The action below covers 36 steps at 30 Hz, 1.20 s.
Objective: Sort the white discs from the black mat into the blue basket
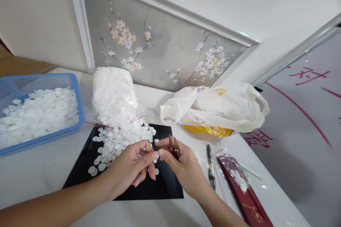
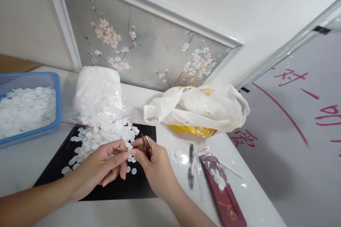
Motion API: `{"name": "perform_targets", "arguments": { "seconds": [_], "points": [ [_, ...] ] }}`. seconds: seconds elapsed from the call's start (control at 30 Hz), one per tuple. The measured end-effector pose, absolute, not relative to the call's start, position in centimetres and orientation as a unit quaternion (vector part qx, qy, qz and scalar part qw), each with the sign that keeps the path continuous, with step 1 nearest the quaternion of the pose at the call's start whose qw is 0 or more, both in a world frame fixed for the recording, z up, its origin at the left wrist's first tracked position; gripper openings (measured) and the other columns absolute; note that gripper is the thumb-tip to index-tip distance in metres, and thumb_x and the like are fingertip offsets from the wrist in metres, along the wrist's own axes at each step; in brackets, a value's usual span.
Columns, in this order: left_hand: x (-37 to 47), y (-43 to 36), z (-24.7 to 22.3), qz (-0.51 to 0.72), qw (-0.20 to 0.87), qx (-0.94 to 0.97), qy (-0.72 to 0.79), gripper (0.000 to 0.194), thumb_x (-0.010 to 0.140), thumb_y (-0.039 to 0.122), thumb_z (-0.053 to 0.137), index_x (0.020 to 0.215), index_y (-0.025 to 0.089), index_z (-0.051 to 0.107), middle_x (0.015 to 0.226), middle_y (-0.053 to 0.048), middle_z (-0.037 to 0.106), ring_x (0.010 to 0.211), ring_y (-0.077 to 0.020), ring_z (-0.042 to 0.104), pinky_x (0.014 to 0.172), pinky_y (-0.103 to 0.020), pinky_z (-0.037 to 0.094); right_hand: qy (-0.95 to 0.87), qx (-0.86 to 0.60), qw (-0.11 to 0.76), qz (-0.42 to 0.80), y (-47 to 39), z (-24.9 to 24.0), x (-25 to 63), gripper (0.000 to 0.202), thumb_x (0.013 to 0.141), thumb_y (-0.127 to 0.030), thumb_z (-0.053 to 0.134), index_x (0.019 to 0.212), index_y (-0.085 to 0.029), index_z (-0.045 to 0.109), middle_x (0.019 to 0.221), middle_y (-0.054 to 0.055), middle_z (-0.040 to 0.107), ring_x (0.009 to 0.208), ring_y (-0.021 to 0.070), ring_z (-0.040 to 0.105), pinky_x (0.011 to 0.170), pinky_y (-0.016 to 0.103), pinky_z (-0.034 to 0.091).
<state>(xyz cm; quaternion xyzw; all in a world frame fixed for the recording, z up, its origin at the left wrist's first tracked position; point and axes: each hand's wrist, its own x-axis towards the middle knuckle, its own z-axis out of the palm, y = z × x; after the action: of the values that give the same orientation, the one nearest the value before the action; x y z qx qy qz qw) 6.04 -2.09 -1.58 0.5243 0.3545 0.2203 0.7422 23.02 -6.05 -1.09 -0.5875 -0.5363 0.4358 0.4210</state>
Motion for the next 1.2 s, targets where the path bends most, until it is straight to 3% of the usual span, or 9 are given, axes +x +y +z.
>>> {"name": "perform_targets", "arguments": {
  "seconds": [0.27,0.4,0.5,0.57,0.67,0.8,0.93,1.1,1.2],
  "points": [
    [6.4,-2.6,-1.8,0.186,0.719,0.572,0.349,0.038,0.09,0.055,0.051,0.079,0.019,0.047,0.067,0.002,0.067,0.036,-0.0024,0.036,0.041,-0.019,0.02,-0.384,-0.529,0.467,0.596,-7.6,-2.9,22.9,0.031,0.078,-0.044,0.071,0.073,-0.017,0.058,0.051,-0.011,0.034,0.043,0.0042,0.019,0.041,0.021,0.014],
    [6.6,-2.7,-1.4,0.176,0.704,0.571,0.384,0.035,0.086,0.055,0.057,0.091,0.02,0.052,0.073,0.002,0.068,0.036,-0.0026,0.035,0.041,-0.02,0.02,-0.389,-0.532,0.466,0.59,-7.8,-2.3,23.0,0.033,0.079,-0.045,0.07,0.07,-0.017,0.055,0.052,-0.008,0.044,0.043,0.0041,0.021,0.04,0.021,0.014],
    [6.8,-2.9,-1.0,0.159,0.699,0.562,0.412,0.031,0.086,0.05,0.059,0.085,0.02,0.054,0.078,0.001,0.07,0.038,-0.0027,0.035,0.044,-0.021,0.02,-0.422,-0.559,0.456,0.55,-8.0,-2.2,23.2,0.032,0.082,-0.044,0.068,0.071,-0.016,0.055,0.058,-0.005,0.049,0.045,0.0047,0.025,0.04,0.021,0.018],
    [6.9,-3.0,-0.7,0.153,0.7,0.551,0.427,0.031,0.088,0.048,0.057,0.079,0.019,0.055,0.068,0.002,0.068,0.038,-0.0029,0.032,0.046,-0.022,0.021,-0.439,-0.575,0.461,0.515,-8.2,-2.2,23.5,0.031,0.087,-0.046,0.063,0.076,-0.017,0.057,0.06,-0.005,0.049,0.046,0.0055,0.028,0.041,0.02,0.023],
    [7.0,-3.0,-0.1,0.149,0.73,0.5,0.441,0.03,0.088,0.047,0.057,0.076,0.019,0.056,0.047,0.008,0.054,0.039,-0.0044,0.025,0.047,-0.023,0.019,-0.493,-0.598,0.455,0.438,-8.6,-2.2,24.1,0.036,0.097,-0.048,0.044,0.104,-0.019,0.064,0.068,-0.002,0.053,0.051,0.0095,0.043,0.046,0.021,0.036],
    [7.0,-2.9,0.4,0.159,0.77,0.411,0.462,0.025,0.082,0.041,0.064,0.078,0.021,0.05,0.044,0.01,0.051,0.041,-0.005,0.021,0.047,-0.024,0.013,-0.614,-0.611,0.392,0.31,-9.1,-2.1,24.5,0.047,0.101,-0.041,0.034,0.14,-0.021,0.051,0.086,0.006,0.062,0.076,0.0173,0.062,0.067,0.027,0.053],
    [7.1,-2.8,0.4,0.189,0.78,0.387,0.455,0.022,0.08,0.037,0.063,0.083,0.021,0.05,0.06,0.004,0.066,0.04,-0.0035,0.024,0.047,-0.023,0.013,-0.702,-0.595,0.344,0.189,-9.5,-2.6,24.2,0.045,0.102,-0.034,0.034,0.141,-0.018,0.051,0.081,0.005,0.062,0.063,0.0144,0.062,0.057,0.022,0.053],
    [7.3,-3.0,0.3,0.192,0.774,0.397,0.454,0.023,0.08,0.04,0.064,0.086,0.019,0.057,0.051,0.006,0.059,0.038,-0.0039,0.023,0.045,-0.024,0.012,-0.735,-0.579,0.34,0.098,-9.8,-2.1,24.1,0.041,0.102,-0.028,0.036,0.135,-0.014,0.057,0.076,0.004,0.062,0.053,0.0114,0.059,0.05,0.02,0.051],
    [7.5,-3.0,0.5,0.186,0.782,0.377,0.459,0.024,0.076,0.039,0.068,0.082,0.017,0.06,0.062,0.003,0.065,0.039,-0.0026,0.025,0.046,-0.024,0.012,-0.739,-0.574,0.344,0.073,-10.3,-1.4,24.4,0.039,0.101,-0.022,0.04,0.135,-0.015,0.056,0.077,0.004,0.063,0.057,0.0121,0.062,0.052,0.02,0.051]
  ]
}}
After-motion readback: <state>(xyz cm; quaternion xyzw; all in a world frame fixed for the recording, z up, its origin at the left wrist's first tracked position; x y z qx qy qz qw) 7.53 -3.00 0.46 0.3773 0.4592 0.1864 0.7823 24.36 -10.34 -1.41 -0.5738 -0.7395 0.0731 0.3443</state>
